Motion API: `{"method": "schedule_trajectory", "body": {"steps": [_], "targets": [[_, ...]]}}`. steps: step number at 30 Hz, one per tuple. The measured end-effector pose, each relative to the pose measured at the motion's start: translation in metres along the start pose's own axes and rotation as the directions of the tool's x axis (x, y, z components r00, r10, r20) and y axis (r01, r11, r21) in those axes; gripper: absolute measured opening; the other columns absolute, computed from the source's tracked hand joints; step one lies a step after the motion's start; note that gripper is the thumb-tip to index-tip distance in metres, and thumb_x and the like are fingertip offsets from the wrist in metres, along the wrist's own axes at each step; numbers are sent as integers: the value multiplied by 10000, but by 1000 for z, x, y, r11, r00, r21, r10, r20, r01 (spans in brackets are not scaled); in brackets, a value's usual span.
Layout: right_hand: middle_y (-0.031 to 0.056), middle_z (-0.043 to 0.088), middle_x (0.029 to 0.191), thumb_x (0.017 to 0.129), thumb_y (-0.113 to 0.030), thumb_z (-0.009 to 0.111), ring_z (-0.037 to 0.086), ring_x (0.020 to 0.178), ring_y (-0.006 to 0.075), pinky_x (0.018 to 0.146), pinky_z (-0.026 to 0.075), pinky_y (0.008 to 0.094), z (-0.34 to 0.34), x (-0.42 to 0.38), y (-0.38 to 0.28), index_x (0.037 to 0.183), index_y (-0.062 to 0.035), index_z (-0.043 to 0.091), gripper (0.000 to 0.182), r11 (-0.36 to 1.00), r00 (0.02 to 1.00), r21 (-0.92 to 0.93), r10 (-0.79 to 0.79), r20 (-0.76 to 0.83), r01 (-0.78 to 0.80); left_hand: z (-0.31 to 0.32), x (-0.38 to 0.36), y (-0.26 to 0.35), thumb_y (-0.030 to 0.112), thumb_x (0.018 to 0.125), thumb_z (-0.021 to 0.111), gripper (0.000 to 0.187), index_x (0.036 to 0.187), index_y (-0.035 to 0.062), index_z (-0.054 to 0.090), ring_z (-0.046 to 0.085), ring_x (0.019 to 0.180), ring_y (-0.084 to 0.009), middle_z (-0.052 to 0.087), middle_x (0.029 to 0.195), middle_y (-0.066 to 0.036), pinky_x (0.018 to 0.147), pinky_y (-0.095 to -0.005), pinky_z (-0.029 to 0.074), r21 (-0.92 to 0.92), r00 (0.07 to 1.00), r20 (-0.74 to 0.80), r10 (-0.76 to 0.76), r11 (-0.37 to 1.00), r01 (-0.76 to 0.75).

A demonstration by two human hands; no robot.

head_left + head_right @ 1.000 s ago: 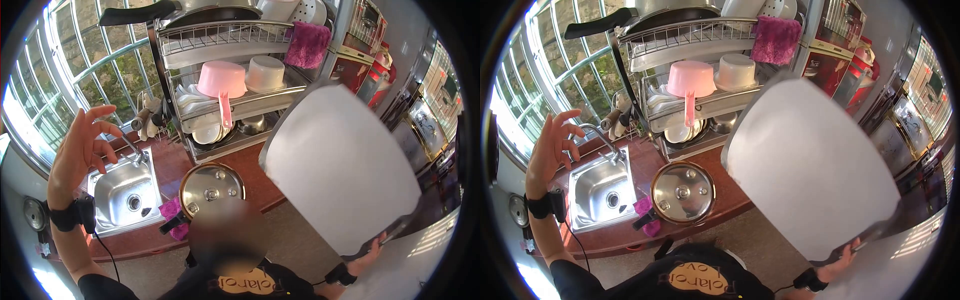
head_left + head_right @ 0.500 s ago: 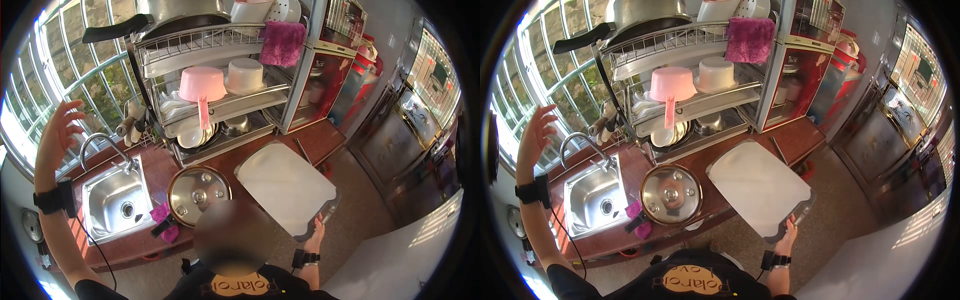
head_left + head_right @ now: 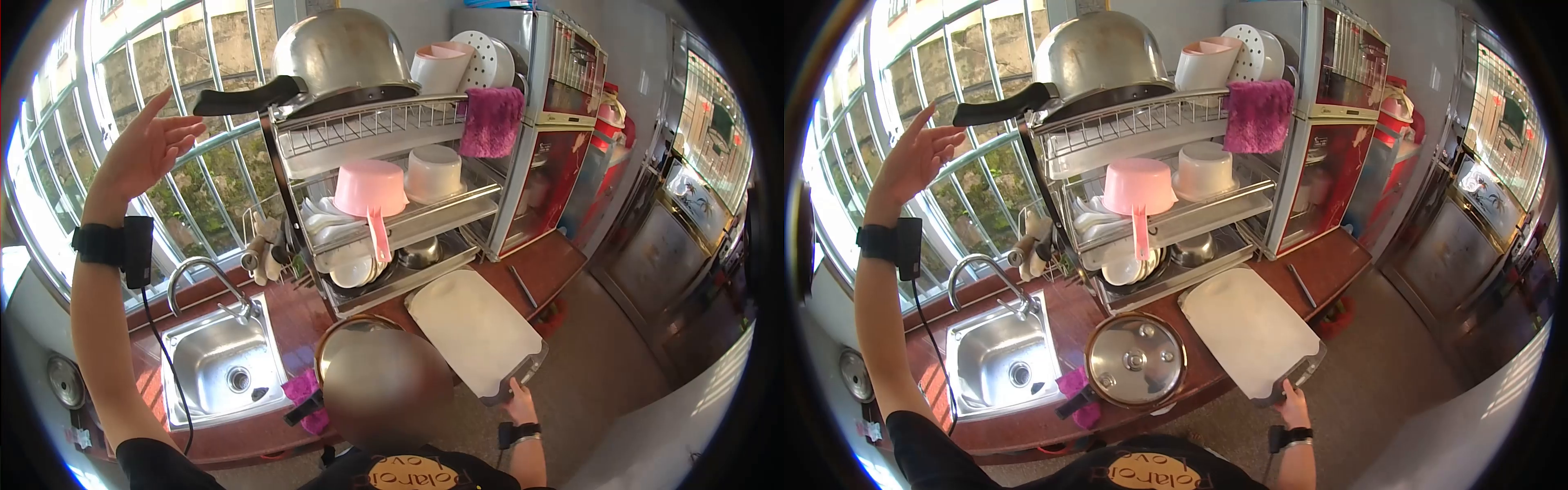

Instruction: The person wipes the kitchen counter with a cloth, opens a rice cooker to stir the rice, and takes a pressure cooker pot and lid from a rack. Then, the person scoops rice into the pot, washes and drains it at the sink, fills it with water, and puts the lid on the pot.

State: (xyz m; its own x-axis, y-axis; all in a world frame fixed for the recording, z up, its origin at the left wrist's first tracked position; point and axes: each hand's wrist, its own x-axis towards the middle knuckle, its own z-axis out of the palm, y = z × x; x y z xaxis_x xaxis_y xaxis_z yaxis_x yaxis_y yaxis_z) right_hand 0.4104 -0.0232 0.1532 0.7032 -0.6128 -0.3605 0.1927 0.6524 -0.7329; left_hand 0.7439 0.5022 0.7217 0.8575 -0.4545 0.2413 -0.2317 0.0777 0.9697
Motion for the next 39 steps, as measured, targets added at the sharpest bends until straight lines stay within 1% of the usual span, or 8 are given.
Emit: {"method": "schedule_trajectory", "body": {"steps": [1, 2, 4, 7, 12, 18, 28, 39], "targets": [[90, 640, 889, 855, -260, 680, 630, 867, 224, 787, 514, 407, 21, -15, -31, 931, -17, 622, 261, 744, 983, -644, 152, -101, -181, 2, 5, 2, 493, 947, 466, 642, 1127, -119, 534, 664, 747, -97, 650, 1013, -151, 573, -124, 556, 0, 999, 18, -28, 1000, 28], [99, 656, 822, 832, -269, 696, 652, 814, 236, 751, 527, 408, 42, -25, -55, 857, -14, 643, 261, 108, 941, -947, 194, -277, -302, 5, 9, 3, 493, 947, 466, 642, 1127, -119, 534, 664, 747, -97, 650, 1013, -151, 573, -124, 556, 0, 999, 26, -23, 1000, 23], [96, 654, 701, 778, -264, 717, 670, 708, 255, 650, 533, 387, 78, -30, -76, 779, -13, 659, 258, -550, 959, -835, -235, 159, 4, 12, 18, 6, 485, 947, 469, 624, 1071, -122, 544, 666, 651, -112, 673, 903, -141, 503, -147, 558, -36, 985, 97, -142, 989, 146], [46, 640, 835, 941, -187, 516, 624, 763, 138, 688, 522, 282, 227, -56, -148, 1072, -21, 578, 219, 408, 746, -631, -253, 616, 660, 30, 29, 1, 495, 938, 482, 623, 1009, -119, 562, 665, 582, -141, 672, 796, -149, 467, -186, 565, -124, 973, 175, -147, 978, 170], [135, 591, 1141, 968, -322, 502, 579, 1074, 249, 913, 488, 385, 437, -74, -202, 1213, 10, 502, 412, 926, 521, -60, -155, 840, 373, 33, 45, -6, 524, 933, 461, 696, 1062, -156, 535, 674, 590, -168, 671, 789, -168, 473, -205, 575, -261, 893, 385, -234, 900, 348], [276, 496, 1190, 941, -274, 552, 502, 1164, 342, 990, 444, 436, 601, -38, -191, 1255, 76, 385, 499, 968, 637, 238, -133, 759, -80, 35, 46, -8, 470, 942, 456, 656, 1082, -168, 517, 670, 607, -182, 664, 812, -183, 502, -227, 585, -357, 836, 499, -227, 826, 437], [121, 586, 1096, 911, -33, 498, 564, 1057, 265, 959, 455, 441, 650, -28, -168, 1142, 35, 478, 241, 788, 612, 597, -400, 682, -150, 38, 51, -10, 208, 908, 510, 469, 1122, -169, 334, 556, 615, -141, 542, 871, -146, 480, -217, 526, -585, 839, 502, -209, 633, 507], [95, 621, 1073, 906, -29, 514, 590, 1023, 214, 972, 441, 392, 637, -38, -173, 1044, -2, 561, 148, 738, 487, 665, -543, 684, -113, 55, 30, -24, 196, 903, 494, 387, 1073, -146, 432, 491, 564, -63, 547, 877, -116, 419, -161, 419, -462, 940, 320, -117, 847, 263]]}}
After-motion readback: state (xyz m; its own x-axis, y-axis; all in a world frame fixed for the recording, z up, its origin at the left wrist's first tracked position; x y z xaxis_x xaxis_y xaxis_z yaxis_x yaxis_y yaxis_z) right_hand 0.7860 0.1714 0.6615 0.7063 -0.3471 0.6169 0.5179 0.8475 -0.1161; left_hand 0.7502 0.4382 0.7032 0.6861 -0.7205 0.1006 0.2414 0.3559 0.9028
